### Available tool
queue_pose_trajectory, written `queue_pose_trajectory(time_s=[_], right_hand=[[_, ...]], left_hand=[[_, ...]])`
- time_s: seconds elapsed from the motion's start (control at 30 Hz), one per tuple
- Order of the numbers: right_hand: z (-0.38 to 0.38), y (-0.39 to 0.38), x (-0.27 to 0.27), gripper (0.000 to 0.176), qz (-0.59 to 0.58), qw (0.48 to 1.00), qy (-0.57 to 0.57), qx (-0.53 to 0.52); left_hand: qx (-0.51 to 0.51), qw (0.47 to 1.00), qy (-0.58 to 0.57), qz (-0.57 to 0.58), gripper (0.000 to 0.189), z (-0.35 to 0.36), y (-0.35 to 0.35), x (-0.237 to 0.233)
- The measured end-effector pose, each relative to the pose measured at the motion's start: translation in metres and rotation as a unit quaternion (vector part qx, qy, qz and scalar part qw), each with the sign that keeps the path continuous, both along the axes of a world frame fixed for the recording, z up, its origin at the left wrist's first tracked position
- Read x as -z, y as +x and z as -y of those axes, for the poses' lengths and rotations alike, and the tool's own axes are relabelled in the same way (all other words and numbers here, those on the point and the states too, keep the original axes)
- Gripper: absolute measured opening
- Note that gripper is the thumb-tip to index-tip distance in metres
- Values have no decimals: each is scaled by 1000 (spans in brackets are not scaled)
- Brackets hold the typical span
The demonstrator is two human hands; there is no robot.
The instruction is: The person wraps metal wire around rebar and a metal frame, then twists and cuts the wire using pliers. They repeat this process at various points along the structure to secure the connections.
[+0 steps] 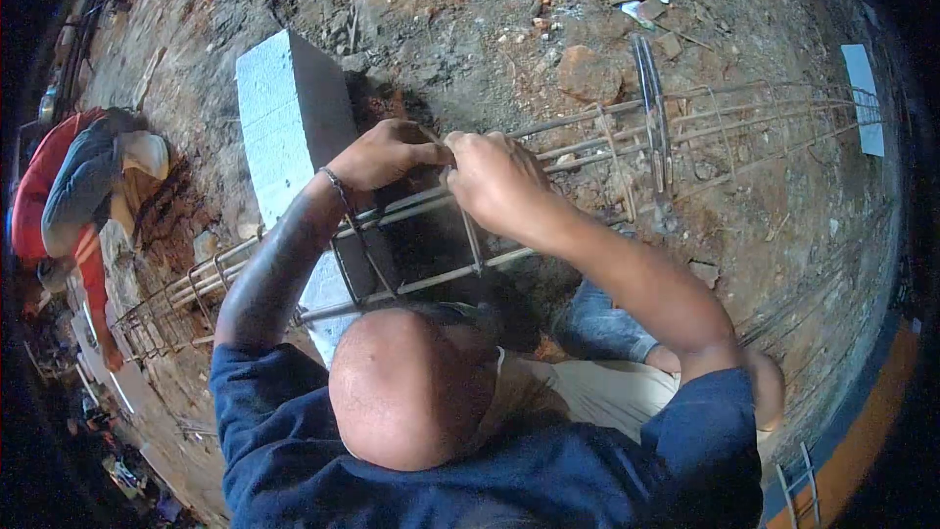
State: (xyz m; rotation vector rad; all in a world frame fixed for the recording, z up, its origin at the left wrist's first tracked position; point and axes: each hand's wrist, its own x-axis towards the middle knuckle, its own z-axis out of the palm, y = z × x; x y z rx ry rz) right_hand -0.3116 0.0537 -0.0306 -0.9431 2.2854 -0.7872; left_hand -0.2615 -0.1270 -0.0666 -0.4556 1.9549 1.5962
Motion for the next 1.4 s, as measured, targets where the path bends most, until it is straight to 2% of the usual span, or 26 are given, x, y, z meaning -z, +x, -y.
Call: queue_pose_trajectory(time_s=[0.1,0.2,0.27,0.3,0.33,0.4,0.43,0.5,0.53,0.6,0.73,0.77,0.87,0.9,0.93,0.97,1.0,1.03,1.07,1.1,1.13,1.17,1.2,1.23,1.3,1.4], right_hand=[[1,1,2,19,6,1000,-1,-8],[3,2,-1,29,13,1000,-1,3],[3,0,7,33,3,1000,-27,-15],[3,-3,4,31,12,1000,-18,-16],[3,-4,9,30,4,999,-35,-28],[3,-4,17,32,-21,995,-94,-32],[2,-5,14,32,-22,994,-96,-36],[0,-10,1,35,94,994,-35,-41],[0,-9,0,35,90,994,-35,-47],[0,-4,2,38,32,998,-51,-34],[0,-2,12,38,2,999,-46,-8],[1,-2,11,36,-3,999,-41,-15],[1,0,5,34,27,997,-67,-10],[2,0,4,34,25,997,-68,-11],[4,0,4,31,41,999,-29,4],[6,-1,3,29,55,998,9,19],[8,0,1,29,54,998,8,20],[11,2,-1,27,8,1000,13,26],[13,5,-2,25,-37,999,18,33],[14,8,3,22,-61,997,19,46],[16,7,3,22,-63,997,17,45],[16,7,3,21,-44,998,20,48],[16,8,3,21,-24,998,24,51],[15,10,5,21,-24,998,24,52],[16,16,11,20,-29,997,-5,75],[15,16,13,20,-39,995,-30,88]], left_hand=[[-13,999,-24,-23,32,-2,2,4],[-7,999,-43,-26,31,1,3,4],[30,995,-33,-93,33,6,6,10],[-9,997,-67,-35,33,5,6,15],[-20,997,-70,-34,33,6,9,17],[0,999,-34,5,29,10,10,17],[-41,998,-1,37,26,12,9,14],[-48,998,39,4,25,16,14,14],[-55,995,80,-25,24,19,17,16],[-31,994,86,-59,22,20,16,21],[-54,997,62,-8,21,18,12,8],[57,998,-28,-28,21,19,10,1],[166,976,-133,-46,21,17,8,0],[82,996,-16,-3,20,18,9,11],[-3,994,100,40,20,20,8,23],[69,995,50,-57,19,23,6,35],[70,995,49,-58,19,25,4,39],[151,968,-56,-191,18,26,4,44],[227,907,-159,-317,17,26,5,48],[168,943,-112,-263,17,18,9,13],[168,943,-114,-264,17,15,7,13],[43,992,-11,-114,17,12,6,17],[-83,991,93,42,18,10,6,21],[-82,991,93,42,18,10,5,26],[-50,996,-17,-67,19,9,5,31],[-80,992,-37,-94,20,5,8,24]])
